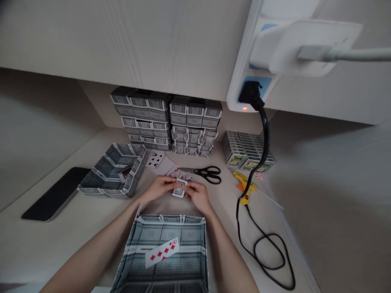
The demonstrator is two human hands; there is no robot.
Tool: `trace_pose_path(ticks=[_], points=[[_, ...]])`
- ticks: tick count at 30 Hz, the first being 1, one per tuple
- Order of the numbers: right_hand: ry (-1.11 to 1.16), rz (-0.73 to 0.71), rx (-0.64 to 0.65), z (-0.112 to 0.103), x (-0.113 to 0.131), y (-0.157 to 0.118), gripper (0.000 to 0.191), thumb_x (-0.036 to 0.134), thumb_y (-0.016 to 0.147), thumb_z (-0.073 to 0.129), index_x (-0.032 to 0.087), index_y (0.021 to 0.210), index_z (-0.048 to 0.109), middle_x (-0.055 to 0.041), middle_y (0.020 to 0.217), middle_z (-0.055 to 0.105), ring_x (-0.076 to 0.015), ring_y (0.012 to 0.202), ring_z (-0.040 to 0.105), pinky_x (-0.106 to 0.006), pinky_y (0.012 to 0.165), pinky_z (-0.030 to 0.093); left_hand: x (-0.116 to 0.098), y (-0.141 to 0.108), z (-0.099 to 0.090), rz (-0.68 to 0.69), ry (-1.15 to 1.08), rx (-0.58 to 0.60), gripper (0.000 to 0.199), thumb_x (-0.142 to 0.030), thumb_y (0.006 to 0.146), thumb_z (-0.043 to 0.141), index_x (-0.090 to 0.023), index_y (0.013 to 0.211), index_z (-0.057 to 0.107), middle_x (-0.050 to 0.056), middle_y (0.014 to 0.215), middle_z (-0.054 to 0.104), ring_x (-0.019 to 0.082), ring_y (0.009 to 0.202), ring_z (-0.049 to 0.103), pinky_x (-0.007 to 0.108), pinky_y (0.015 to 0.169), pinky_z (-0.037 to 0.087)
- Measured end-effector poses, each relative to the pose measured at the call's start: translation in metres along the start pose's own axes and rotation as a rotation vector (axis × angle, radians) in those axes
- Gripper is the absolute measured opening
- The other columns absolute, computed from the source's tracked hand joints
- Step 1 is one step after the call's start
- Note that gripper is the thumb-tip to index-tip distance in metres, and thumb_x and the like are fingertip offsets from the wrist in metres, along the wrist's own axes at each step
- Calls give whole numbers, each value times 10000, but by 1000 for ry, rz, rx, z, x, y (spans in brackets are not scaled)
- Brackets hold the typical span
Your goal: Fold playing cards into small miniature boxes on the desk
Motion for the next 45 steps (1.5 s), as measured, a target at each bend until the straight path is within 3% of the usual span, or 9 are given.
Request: trace_pose_path(ticks=[13,26,29,35,45], points=[[17,6,4,-1,-2,0,341,485,629,643,174,512,563,33,433,486,-86,391,405,-220,407,325,3,1,-1,12,-11,-9,293,-386,633,649,-118,737,699,33,693,659,144,643,548,225,610,414],[29,3,16,-2,0,-1,296,432,645,646,164,531,592,35,430,480,-79,395,401,-214,407,310,1,0,-1,14,7,31,289,-381,666,616,-105,718,683,11,616,601,117,590,488,207,555,371],[32,6,12,-2,0,-1,288,423,642,649,165,532,589,38,424,479,-77,387,398,-212,401,310,3,0,1,2,16,2,305,-401,664,609,-99,672,652,-7,562,546,97,539,441,198,514,338],[45,4,23,1,0,-1,304,434,639,646,160,523,582,36,417,482,-75,376,396,-212,392,310,-1,-4,8,97,188,-177,411,-478,728,508,-127,516,491,-45,477,374,80,505,343,197,478,285],[108,-9,55,2,-1,-1,279,402,643,651,161,521,580,37,417,481,-74,378,398,-211,393,309,-2,-7,11,128,181,-150,425,-484,796,400,-133,570,478,-25,521,413,94,527,369,208,490,320]])
Point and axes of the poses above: each hand's wrist, its own y-axis towards the middle knuckle, its own z-axis out of the palm, x = y × z, the point moved 3 cm from there along y, towards the middle knuckle
